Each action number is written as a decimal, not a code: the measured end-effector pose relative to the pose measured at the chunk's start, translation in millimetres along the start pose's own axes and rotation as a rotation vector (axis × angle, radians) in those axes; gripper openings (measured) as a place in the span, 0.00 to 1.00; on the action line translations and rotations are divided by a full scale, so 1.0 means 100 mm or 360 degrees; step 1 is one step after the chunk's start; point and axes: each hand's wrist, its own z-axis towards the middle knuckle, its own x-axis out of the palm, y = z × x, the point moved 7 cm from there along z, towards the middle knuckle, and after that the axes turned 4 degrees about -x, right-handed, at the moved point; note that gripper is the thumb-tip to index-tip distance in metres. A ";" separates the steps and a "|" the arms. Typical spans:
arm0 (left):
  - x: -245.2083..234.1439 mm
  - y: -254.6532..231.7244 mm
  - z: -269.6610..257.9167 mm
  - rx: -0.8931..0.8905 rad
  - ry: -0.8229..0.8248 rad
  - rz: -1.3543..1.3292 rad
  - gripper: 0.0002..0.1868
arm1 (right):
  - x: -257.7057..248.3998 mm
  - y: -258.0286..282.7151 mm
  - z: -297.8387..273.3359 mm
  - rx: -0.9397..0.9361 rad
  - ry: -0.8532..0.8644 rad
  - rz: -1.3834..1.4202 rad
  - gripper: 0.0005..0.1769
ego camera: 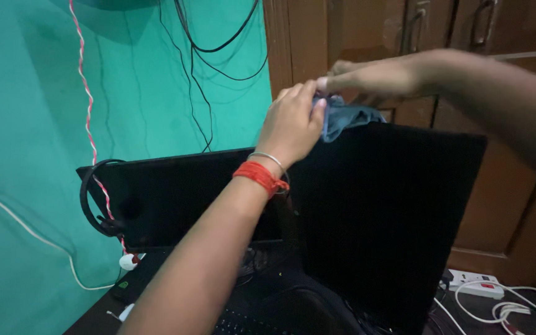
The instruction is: The person wipes two computer monitors, a keyboard, a mouse, and the desk surface using a cloth.
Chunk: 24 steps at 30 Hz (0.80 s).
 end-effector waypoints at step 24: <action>-0.15 -0.71 -0.22 0.0178 0.0081 0.0045 0.21 | 0.28 0.19 -0.82 -0.0031 -0.0517 -0.1269 0.45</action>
